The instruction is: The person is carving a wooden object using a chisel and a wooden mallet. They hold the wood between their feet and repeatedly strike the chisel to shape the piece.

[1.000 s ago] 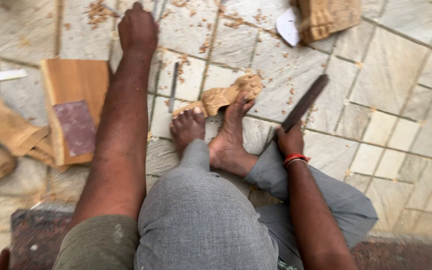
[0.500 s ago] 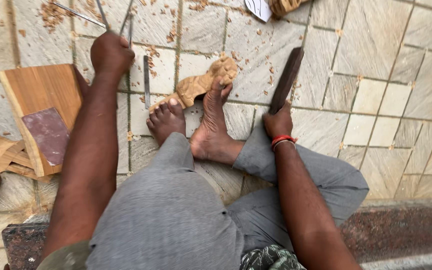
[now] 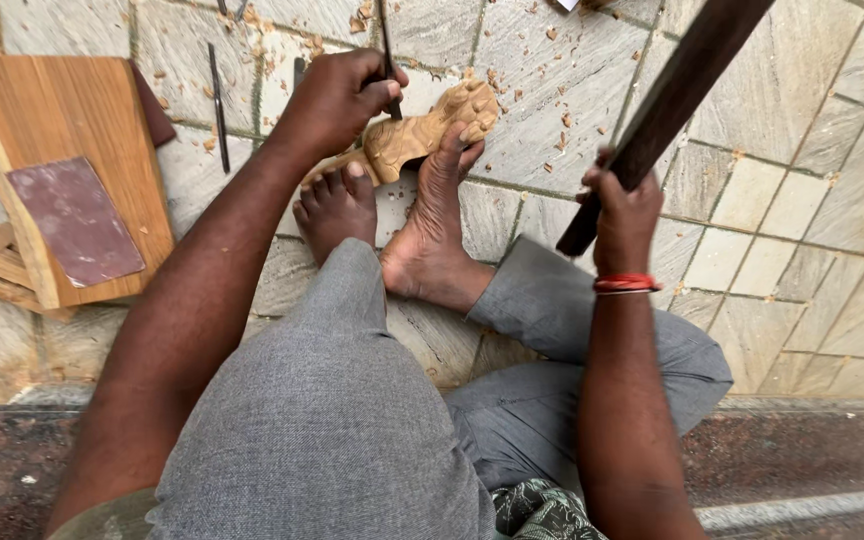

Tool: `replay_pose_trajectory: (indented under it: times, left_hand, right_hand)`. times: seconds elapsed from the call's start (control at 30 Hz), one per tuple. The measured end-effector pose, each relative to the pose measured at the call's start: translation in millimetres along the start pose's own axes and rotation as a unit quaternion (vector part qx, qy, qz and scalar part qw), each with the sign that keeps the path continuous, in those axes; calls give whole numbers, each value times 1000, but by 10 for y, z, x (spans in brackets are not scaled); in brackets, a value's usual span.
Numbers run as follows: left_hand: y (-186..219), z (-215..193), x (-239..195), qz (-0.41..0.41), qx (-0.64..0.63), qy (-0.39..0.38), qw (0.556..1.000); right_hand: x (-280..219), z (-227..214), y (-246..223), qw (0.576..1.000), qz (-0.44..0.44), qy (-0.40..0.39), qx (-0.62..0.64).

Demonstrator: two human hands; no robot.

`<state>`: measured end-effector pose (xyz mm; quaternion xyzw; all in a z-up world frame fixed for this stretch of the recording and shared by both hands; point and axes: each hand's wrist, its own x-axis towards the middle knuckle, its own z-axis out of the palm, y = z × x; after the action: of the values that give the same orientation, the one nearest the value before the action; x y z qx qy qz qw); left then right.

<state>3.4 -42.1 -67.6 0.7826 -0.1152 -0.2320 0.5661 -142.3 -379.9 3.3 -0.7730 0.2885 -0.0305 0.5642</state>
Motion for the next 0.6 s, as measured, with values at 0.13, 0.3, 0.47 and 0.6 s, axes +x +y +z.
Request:
replay_pose_trajectory:
  times: [0.13,0.3,0.47,0.6]
  left_hand:
    - [58,69,3,55,53,20,997]
    - [34,89,64,78,68,6,995]
    - [-5,103,110,59,81,-11,995]
    - [-22,101,161,77,133,5,988]
  right_hand:
    - [33,51,-583,989,-100,-51,-97]
    - [69,369,-956,958,-204,-160,-124]
    - [270,669,-1144,882,-290,-221,-298]
    - [412,705,-1256,823,-301,-230,-423]
